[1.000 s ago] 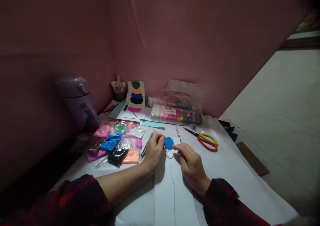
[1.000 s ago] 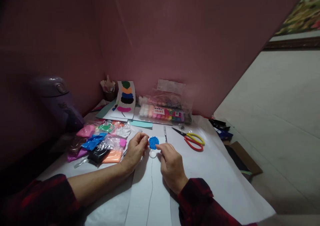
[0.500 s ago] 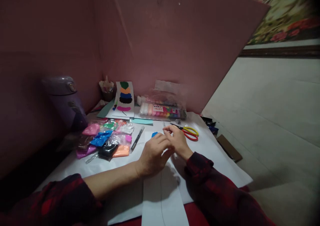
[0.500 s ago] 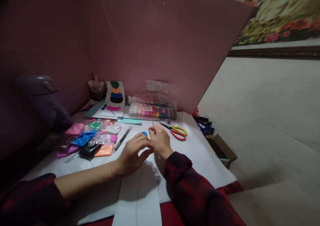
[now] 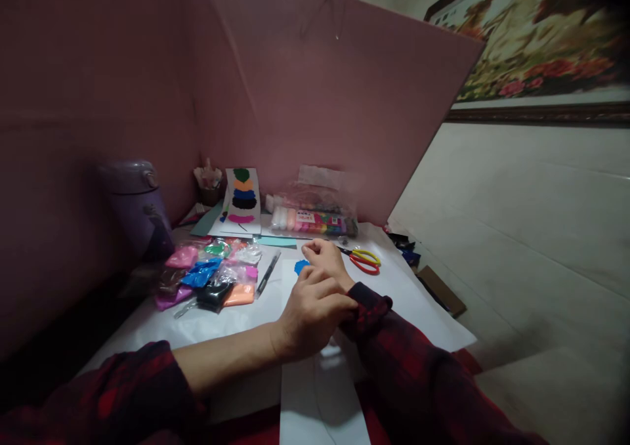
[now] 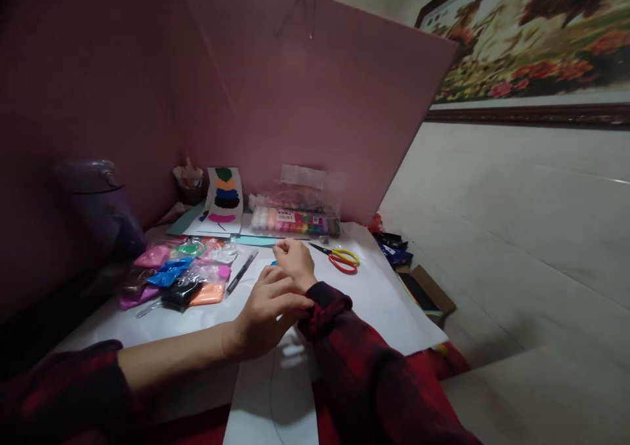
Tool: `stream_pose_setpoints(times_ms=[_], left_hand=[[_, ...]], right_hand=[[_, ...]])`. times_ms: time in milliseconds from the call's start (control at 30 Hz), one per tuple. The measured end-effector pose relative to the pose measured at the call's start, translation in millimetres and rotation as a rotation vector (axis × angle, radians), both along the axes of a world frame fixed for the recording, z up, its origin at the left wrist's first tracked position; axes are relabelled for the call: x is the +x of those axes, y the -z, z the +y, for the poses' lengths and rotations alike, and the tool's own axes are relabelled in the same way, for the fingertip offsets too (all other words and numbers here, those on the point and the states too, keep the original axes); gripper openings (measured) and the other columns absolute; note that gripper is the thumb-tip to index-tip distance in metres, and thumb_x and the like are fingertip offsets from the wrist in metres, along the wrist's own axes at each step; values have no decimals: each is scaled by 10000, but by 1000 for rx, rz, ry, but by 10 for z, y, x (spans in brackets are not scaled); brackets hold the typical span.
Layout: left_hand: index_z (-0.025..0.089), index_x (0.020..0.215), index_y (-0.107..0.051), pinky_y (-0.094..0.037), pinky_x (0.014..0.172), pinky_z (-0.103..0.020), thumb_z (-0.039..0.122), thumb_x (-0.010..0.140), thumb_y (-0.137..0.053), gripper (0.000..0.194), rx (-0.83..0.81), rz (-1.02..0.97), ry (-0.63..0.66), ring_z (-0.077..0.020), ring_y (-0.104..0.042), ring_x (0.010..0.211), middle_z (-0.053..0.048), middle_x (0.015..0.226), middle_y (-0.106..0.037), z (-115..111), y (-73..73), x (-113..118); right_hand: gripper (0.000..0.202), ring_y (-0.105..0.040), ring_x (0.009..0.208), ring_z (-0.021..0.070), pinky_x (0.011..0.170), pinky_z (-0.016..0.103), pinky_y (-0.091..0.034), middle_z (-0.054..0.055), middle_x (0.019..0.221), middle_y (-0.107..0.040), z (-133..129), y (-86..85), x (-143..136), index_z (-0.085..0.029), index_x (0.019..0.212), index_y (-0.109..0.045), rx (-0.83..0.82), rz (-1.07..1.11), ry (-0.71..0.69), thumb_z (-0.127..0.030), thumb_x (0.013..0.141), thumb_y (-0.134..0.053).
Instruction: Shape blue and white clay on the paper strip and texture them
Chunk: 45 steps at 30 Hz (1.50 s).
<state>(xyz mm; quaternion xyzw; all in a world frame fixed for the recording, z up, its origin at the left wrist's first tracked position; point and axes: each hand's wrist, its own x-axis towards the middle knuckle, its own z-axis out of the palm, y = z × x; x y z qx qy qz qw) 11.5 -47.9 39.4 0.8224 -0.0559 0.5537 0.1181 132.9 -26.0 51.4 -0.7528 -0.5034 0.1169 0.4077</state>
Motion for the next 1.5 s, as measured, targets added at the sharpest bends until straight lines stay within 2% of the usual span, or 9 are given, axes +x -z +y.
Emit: stream_pose_setpoints(times_ms=[200, 400, 533, 767, 900, 1100, 1233, 1367, 1500], left_hand=[[168, 746, -634, -342, 778, -316, 88, 847, -607, 132, -103, 72, -4, -140, -527, 746, 7, 702, -672, -60, -87, -94], [154, 730, -612, -374, 777, -287, 81, 822, -649, 123, -396, 210, 23, -133, -539, 763, 6, 720, -647, -169, -228, -293], [155, 725, -637, -392, 756, -290, 95, 804, -673, 106, -542, 276, -8, -149, -558, 771, -10, 746, -664, -290, -277, -255], [189, 830, -717, -379, 764, -334, 99, 787, -695, 102, -315, 253, -25, -184, -596, 804, -21, 799, -729, -596, -308, -17], [180, 744, -696, -365, 723, -334, 101, 836, -624, 141, -202, 213, -65, -190, -584, 778, -29, 745, -711, -697, -336, 51], [159, 700, -637, -411, 783, -319, 25, 742, -677, 146, -526, 342, -6, -162, -598, 781, -18, 771, -690, -766, -397, 57], [156, 687, -627, -434, 751, -292, 65, 765, -640, 120, -706, 376, 42, -149, -591, 749, -23, 747, -665, -771, -408, 37], [160, 703, -664, -438, 715, -279, 119, 774, -629, 89, -744, 314, 80, -144, -588, 709, -27, 713, -668, -809, -414, 89], [164, 693, -696, -444, 656, -275, 267, 780, -668, 138, -902, 385, 94, -150, -607, 649, -39, 674, -699, -933, -433, 202]], right_hand=[[131, -595, 649, 135, 588, 239, -439, -13, 660, -671, 43, 1, -24, -195, 712, -684, 81, 63, -23, -274, 788, -614], [161, -599, 663, 120, 667, 278, -493, -15, 699, -636, -75, -62, 174, -140, 765, -648, 147, 91, 35, -269, 861, -648], [216, -600, 670, 117, 674, 288, -503, -19, 726, -625, -214, -155, 254, -133, 794, -633, 187, 111, 61, -320, 903, -630], [120, -584, 640, 150, 624, 274, -420, -14, 628, -636, -369, -278, 153, -158, 720, -684, 244, 145, 75, -212, 805, -620], [98, -585, 627, 134, 643, 272, -450, -22, 635, -633, -411, -276, 166, -152, 739, -670, 256, 177, 81, -199, 819, -637], [166, -613, 672, 120, 691, 291, -504, -22, 701, -642, -486, -289, 308, -139, 761, -641, 283, 199, 111, -265, 868, -661], [180, -606, 633, 149, 600, 267, -459, 3, 644, -662, -579, -310, 399, -139, 737, -679, 342, 212, 148, -292, 810, -616], [266, -603, 650, 169, 561, 260, -439, 47, 688, -697, -667, -334, 450, -135, 766, -706, 393, 199, 181, -367, 764, -578], [259, -602, 646, 172, 574, 264, -450, 50, 699, -705, -721, -367, 443, -146, 749, -707, 408, 165, 196, -366, 759, -570]])
